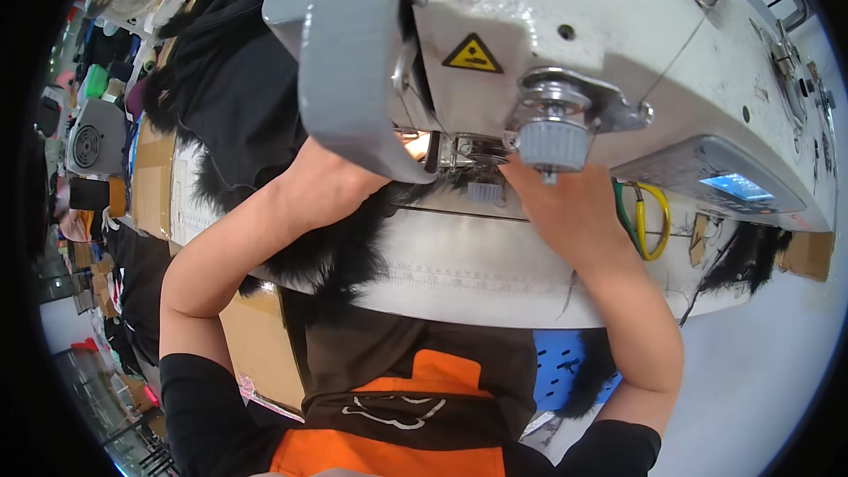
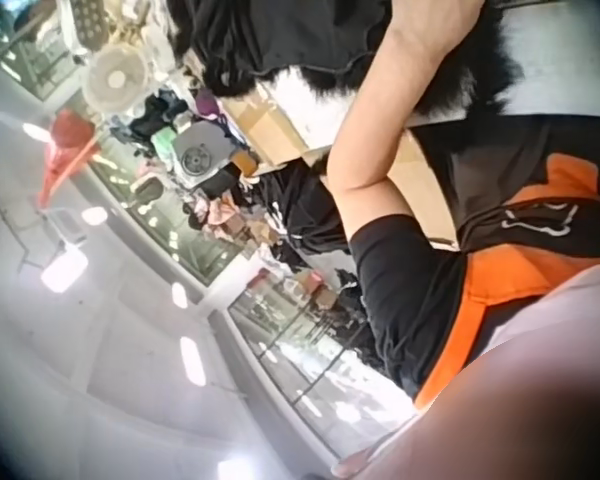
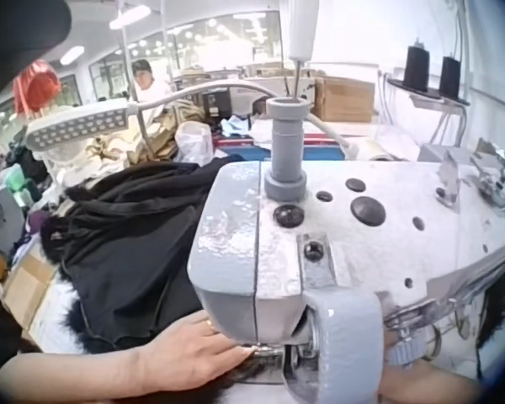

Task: Sewing faux fur trim onto a garment using an industrial sewing machine.

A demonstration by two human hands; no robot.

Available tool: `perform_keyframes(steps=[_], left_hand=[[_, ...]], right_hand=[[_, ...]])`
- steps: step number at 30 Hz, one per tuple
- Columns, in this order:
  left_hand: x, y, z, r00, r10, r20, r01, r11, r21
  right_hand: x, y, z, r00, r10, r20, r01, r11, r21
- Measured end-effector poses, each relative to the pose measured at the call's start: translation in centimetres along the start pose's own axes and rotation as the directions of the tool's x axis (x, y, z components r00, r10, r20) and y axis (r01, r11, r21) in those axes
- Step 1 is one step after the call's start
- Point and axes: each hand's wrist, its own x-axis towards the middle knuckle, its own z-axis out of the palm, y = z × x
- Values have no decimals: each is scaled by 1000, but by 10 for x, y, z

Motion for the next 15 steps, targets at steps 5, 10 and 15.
perform_keyframes(steps=[5,10,15], left_hand=[[0,-1,3,1000,3,-21,-3,1000,9],[0,1,4,999,52,-15,-52,999,8],[4,-3,4,999,40,8,-40,997,61]], right_hand=[[-4,-5,0,998,54,15,-53,996,-78],[-3,-2,0,1000,-17,-15,16,993,-117],[1,-4,-1,999,-1,-36,-5,988,-154]])
